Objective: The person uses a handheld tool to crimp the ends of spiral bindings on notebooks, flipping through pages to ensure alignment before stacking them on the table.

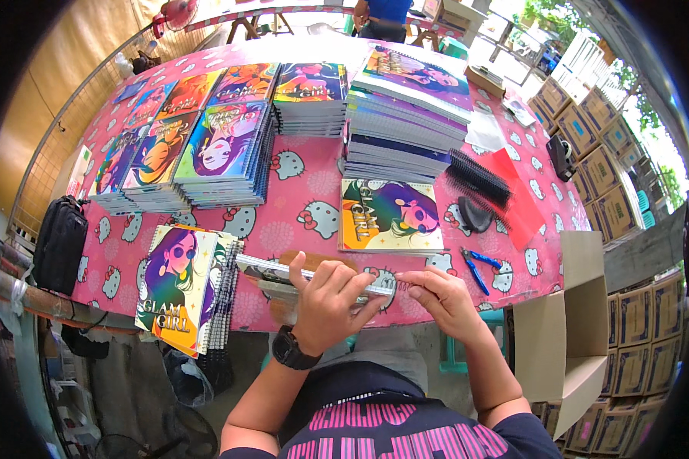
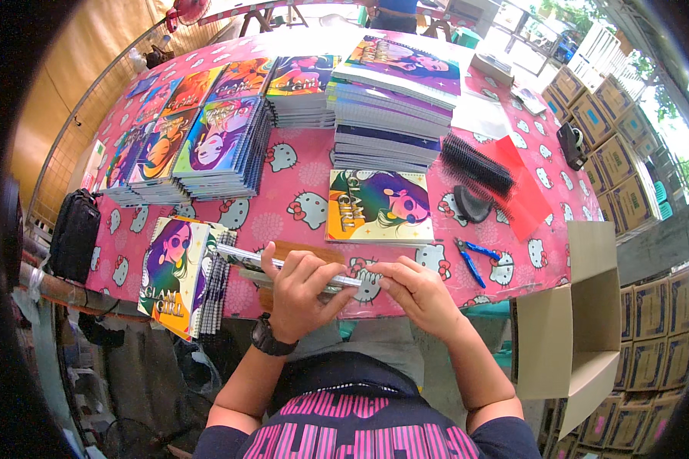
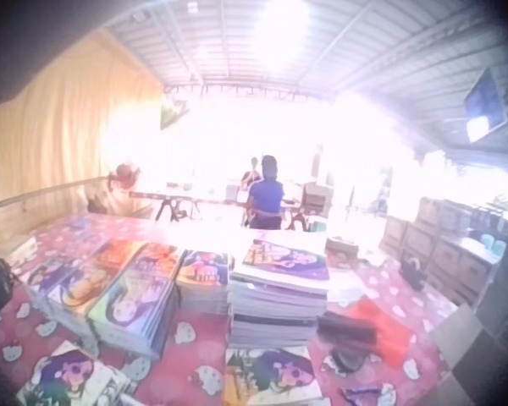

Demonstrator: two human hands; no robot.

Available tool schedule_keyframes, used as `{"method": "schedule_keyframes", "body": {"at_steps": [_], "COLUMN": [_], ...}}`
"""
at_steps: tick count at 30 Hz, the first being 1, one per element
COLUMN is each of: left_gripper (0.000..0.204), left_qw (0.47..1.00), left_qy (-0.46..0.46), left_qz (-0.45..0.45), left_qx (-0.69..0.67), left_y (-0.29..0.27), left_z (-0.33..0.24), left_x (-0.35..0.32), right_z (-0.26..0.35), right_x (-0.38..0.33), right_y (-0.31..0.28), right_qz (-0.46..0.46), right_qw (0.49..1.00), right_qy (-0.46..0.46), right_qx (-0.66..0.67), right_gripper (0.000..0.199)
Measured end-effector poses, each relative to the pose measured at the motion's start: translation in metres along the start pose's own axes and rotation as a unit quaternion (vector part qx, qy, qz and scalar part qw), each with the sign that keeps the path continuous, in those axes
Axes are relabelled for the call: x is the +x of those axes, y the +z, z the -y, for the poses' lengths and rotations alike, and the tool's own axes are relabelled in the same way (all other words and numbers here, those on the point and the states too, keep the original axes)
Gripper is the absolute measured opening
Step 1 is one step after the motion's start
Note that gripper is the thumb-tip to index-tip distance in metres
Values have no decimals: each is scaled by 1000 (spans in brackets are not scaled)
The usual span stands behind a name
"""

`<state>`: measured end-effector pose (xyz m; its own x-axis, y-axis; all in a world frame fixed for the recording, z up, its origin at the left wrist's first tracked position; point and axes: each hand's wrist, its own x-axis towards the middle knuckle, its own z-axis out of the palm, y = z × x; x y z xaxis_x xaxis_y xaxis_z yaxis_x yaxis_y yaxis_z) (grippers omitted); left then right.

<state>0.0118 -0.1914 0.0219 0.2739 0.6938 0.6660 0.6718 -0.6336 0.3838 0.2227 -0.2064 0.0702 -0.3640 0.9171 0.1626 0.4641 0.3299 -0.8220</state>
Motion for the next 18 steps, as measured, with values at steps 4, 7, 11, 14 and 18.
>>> {"method": "schedule_keyframes", "body": {"at_steps": [4,7,11,14,18], "left_gripper": [23,23,20,24,25], "left_qw": [999,999,999,999,999], "left_qy": [-15,-14,-24,-24,-17], "left_qz": [17,21,18,30,24], "left_qx": [-23,-30,-38,-31,-22], "left_y": [-6,-7,-8,-8,-10], "left_z": [-2,-1,-3,-3,-11], "left_x": [3,2,4,3,7], "right_z": [-3,-9,-13,-19,-11], "right_x": [-1,2,3,2,1], "right_y": [-2,-8,-9,-10,-4], "right_qz": [-21,-28,3,50,74], "right_qw": [1000,998,998,995,984], "right_qy": [-3,-52,-70,-80,107], "right_qx": [-22,-20,-6,-25,125], "right_gripper": [20,20,18,26,40]}}
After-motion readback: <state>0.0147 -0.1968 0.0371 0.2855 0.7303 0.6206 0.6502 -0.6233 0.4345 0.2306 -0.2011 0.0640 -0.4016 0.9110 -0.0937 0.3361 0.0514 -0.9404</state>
